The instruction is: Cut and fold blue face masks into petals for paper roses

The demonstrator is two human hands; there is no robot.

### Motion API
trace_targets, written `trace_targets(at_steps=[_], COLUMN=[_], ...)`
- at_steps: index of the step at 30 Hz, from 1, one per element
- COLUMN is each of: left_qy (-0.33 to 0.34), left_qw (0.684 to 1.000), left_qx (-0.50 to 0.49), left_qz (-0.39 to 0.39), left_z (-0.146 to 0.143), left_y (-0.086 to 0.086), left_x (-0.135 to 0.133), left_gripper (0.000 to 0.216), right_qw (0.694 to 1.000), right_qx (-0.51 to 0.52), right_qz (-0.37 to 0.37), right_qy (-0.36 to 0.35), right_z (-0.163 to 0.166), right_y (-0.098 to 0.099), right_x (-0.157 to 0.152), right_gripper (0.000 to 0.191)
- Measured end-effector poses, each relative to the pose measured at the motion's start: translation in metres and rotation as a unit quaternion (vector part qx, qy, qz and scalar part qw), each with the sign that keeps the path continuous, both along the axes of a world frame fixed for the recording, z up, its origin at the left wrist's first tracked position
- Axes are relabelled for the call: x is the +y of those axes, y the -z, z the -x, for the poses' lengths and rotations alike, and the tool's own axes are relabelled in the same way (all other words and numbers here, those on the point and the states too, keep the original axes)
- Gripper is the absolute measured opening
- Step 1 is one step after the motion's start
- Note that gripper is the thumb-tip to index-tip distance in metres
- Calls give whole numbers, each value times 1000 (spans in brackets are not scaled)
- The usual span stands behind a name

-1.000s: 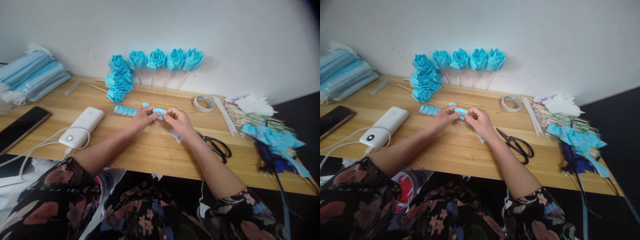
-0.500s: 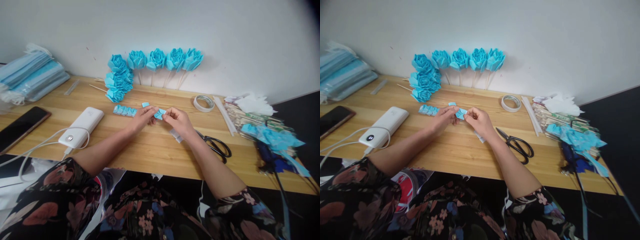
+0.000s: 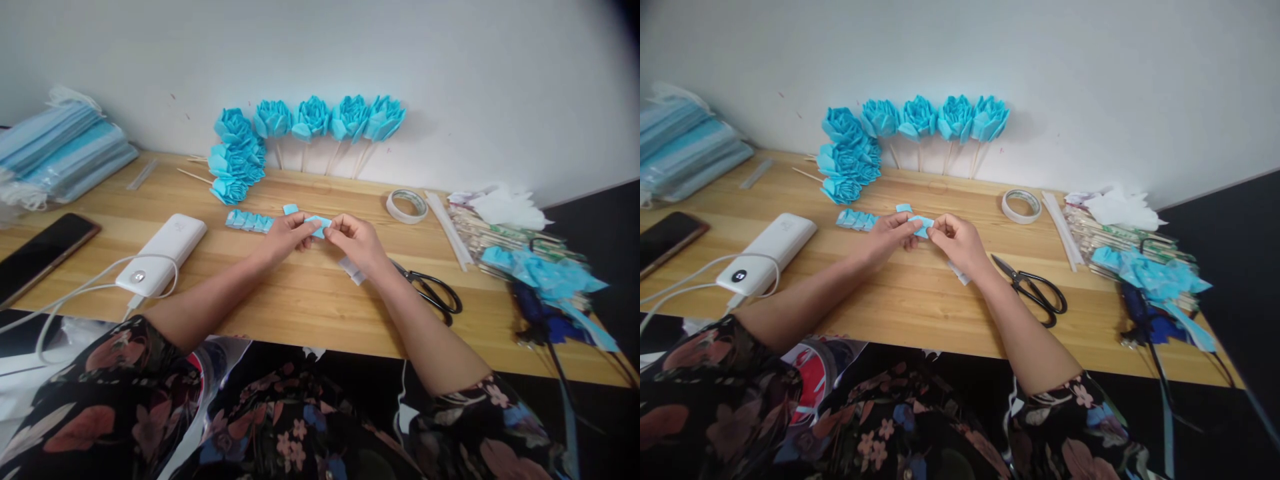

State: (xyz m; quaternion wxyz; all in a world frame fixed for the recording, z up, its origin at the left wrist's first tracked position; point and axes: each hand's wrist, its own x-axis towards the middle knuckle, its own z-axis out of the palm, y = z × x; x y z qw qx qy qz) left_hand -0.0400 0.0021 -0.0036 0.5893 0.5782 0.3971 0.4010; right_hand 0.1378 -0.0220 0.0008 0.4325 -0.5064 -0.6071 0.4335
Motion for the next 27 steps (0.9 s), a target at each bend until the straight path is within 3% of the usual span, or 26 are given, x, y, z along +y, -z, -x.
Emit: trace_targets(at_steps=[21, 27], left_qy=[7, -6], left_qw=[999, 999], left_qx=[21, 24], left_qz=[-30, -25], left_z=[1, 2], left_y=[2, 0], left_x=[2, 3], left_gripper=[27, 26], right_qw=[1000, 995], right_qx=[16, 22], right_qz=[-2, -45], right_qy=[-3, 86], right_z=[-2, -16], right_y=[-3, -12], right_x=[-2, 5], right_gripper=[24, 25])
